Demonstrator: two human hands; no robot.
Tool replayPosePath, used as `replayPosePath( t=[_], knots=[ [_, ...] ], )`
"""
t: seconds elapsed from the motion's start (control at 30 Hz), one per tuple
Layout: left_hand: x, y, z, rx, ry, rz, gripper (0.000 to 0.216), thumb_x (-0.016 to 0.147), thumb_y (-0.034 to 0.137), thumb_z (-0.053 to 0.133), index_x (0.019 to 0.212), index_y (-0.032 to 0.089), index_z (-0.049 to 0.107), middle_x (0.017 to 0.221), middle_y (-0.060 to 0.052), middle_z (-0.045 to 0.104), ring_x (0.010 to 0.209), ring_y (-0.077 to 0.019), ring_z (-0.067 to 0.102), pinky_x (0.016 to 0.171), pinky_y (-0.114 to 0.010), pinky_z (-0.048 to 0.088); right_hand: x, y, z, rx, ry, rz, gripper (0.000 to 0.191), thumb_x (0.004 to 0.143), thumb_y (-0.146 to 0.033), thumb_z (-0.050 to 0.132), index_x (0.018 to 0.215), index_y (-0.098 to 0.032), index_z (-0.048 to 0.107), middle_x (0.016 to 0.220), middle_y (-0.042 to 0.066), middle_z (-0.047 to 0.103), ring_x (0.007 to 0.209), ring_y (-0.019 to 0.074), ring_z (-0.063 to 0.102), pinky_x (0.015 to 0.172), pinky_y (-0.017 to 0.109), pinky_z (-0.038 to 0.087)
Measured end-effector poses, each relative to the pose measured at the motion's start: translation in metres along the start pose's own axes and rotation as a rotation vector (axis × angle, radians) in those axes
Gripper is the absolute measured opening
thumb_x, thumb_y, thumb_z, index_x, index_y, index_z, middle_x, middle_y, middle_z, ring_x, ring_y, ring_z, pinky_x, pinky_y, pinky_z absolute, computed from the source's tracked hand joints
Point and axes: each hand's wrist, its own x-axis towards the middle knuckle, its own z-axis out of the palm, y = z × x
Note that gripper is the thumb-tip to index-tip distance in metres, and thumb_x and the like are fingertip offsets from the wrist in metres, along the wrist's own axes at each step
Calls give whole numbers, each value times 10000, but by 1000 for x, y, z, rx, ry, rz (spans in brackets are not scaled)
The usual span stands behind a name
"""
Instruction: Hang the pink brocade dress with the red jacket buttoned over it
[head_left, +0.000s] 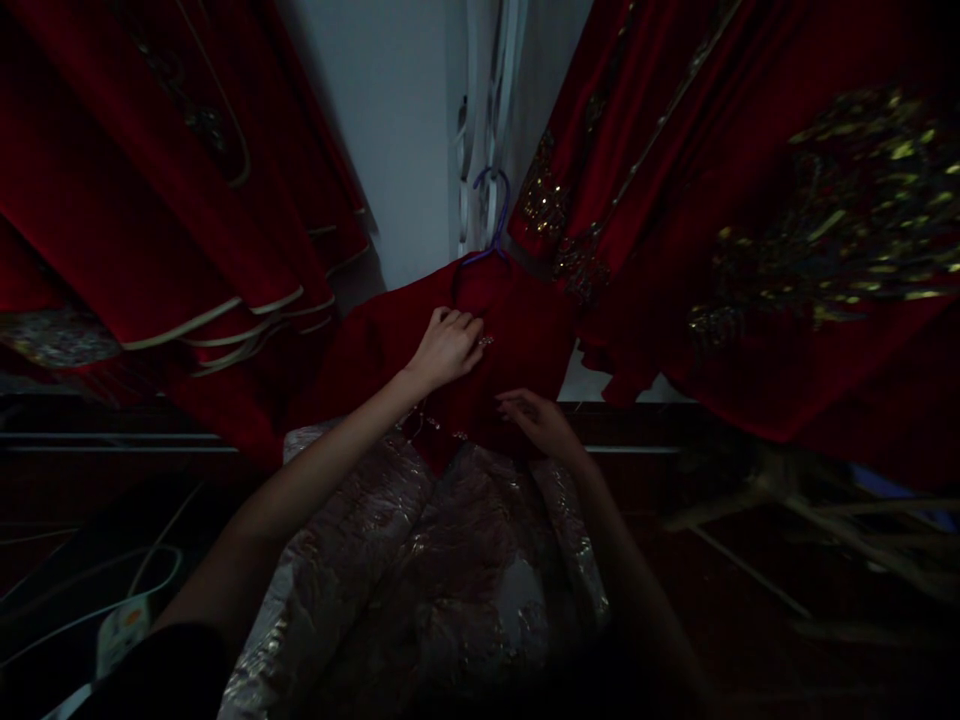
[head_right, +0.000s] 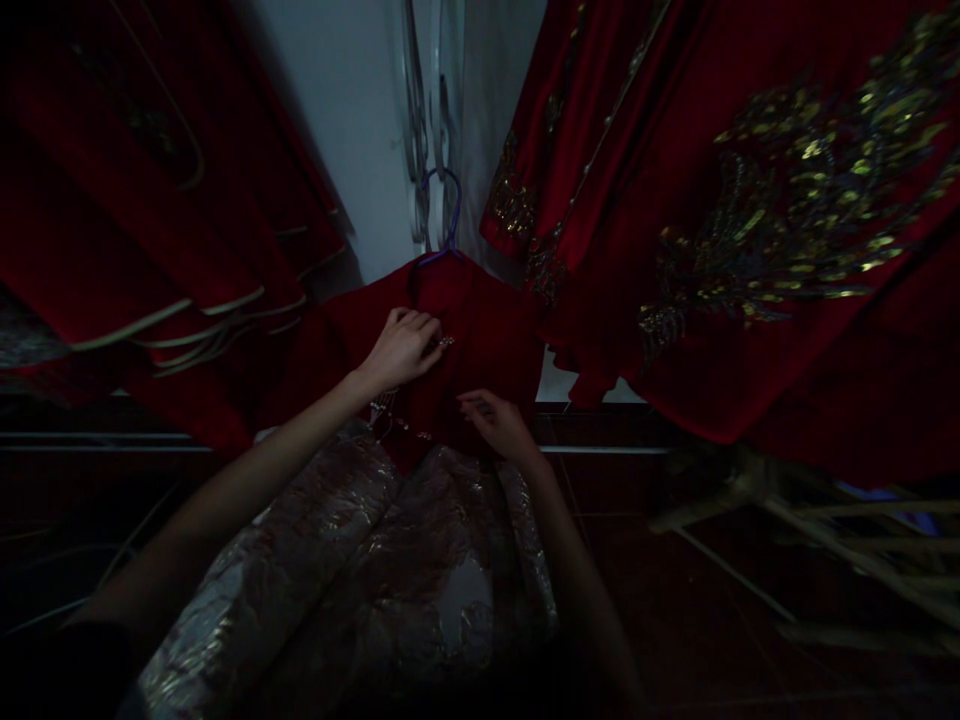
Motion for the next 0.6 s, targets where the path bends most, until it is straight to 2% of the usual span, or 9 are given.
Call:
replayPosePath(
  t=[0.1,0.23,0.33,0.43,0.5,0.6],
  knots=[
    [-3,-5,2,-49,32,58,212,897,230,424,1003,149,589,905,-95,640,913,-221,571,1032,-425,329,0,-3,0,-11,-4,-18,302,889,-411,532,1089,-204,624,973,56,705,882,152,677,803,302,548],
    [-4,-15,8,-180,13,152,223,888,194,406,991,201,604,775,-55,621,827,-192,575,1115,-428,255,1,-14,-3,-42,4,-59,283,892,-407,529,1076,-219,634,1082,53,681,951,155,652,818,292,541],
    [0,-17,7,-310,0,103,224,908,264,401,957,194,608,759,-78,619,818,-207,583,1037,-414,345,11,-30,-7,-42,74,-135,274,894,-412,524,1053,-222,641,1112,58,662,1017,165,628,867,303,532],
    [4,-14,1,-456,-20,-13,266,893,385,454,903,173,615,771,-118,632,836,-243,597,915,-393,412,35,-52,-4,16,238,-212,319,889,-456,517,1074,-215,617,1171,79,632,1102,175,596,972,336,495],
    [4,-11,0,-480,-80,-62,278,866,402,489,863,160,626,762,-138,640,844,-265,610,877,-386,418,59,-66,6,94,286,-232,448,894,-508,481,1231,-215,528,1289,90,572,1199,177,550,1045,352,450],
    [2,-7,8,-454,-180,-49,240,814,363,536,800,154,652,841,-174,672,950,-302,611,916,-400,383,92,-80,30,110,164,-170,647,924,-583,339,1425,-174,318,1450,113,421,1353,191,408,1109,385,383]
  ],
)
